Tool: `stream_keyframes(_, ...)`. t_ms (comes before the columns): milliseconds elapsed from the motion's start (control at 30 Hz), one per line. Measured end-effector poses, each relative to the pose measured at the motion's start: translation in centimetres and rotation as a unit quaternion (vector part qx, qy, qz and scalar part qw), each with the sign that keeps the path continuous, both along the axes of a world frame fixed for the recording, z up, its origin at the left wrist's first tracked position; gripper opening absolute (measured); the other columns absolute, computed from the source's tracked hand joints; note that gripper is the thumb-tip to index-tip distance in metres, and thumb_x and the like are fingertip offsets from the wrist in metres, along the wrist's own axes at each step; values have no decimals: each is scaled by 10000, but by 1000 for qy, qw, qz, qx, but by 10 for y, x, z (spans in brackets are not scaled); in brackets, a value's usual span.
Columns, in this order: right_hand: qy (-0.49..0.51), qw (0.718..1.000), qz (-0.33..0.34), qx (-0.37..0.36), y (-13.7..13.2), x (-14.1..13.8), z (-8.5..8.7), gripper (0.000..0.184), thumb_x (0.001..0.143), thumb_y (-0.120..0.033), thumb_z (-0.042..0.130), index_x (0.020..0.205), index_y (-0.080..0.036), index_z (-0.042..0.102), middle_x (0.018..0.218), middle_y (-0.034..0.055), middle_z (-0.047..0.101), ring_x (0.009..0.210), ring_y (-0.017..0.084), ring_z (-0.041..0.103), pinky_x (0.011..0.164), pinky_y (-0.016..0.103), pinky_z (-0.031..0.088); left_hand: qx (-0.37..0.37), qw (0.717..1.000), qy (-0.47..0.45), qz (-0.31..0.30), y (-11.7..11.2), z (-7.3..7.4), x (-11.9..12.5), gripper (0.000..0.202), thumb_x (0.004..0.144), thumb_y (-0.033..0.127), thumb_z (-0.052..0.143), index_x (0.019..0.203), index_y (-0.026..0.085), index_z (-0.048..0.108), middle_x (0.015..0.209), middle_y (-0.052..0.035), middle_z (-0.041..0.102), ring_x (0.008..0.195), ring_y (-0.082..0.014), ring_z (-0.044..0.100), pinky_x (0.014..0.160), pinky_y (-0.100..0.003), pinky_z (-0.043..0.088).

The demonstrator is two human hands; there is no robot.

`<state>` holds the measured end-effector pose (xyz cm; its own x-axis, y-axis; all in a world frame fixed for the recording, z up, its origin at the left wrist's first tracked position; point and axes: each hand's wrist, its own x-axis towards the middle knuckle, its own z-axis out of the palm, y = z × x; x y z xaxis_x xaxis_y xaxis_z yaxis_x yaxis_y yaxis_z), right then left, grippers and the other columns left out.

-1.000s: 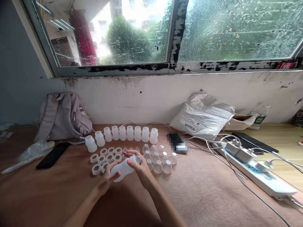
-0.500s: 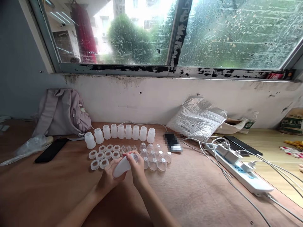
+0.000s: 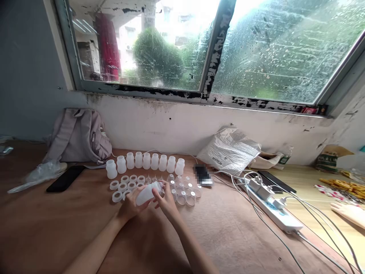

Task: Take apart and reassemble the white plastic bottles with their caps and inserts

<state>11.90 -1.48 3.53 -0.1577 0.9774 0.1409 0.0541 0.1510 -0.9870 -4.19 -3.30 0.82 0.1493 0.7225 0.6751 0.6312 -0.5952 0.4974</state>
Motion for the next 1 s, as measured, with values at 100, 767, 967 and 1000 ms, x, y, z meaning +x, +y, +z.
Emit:
stream_keyframes(100,-101,989,-60,95,4,23,-8,429,663,-452,562,1014,-214,499,1020,74,549,457,89,476,376,236,397,-3,999,-18,41,1,1,-5,361,737,295,518,1083,196,485,952,-73,601,906,-203,566,759,-336,472)
stream_keyframes(767,-204,929,-207,228,28,18,-6,265,801,-398,400,891,-187,532,779,39,534,541,124,465,550,266,387,-7,997,-42,70,8,-2,-11,409,724,306,538,1103,197,430,1050,-61,572,955,-191,545,804,-333,457)
stream_keyframes(967,-318,899,-184,237,26,15,-33,211,785,-357,410,762,-196,543,828,45,521,669,149,519,561,251,376,-3,997,-20,75,12,-3,-10,401,724,342,536,1086,198,442,1020,-71,583,933,-197,554,792,-330,463)
stream_keyframes(1000,-329,900,-173,226,26,15,-37,195,777,-349,417,750,-202,541,832,40,520,681,150,525,554,247,374,0,997,-15,77,12,-3,-10,400,724,342,536,1085,198,444,1014,-69,586,929,-197,557,787,-326,466)
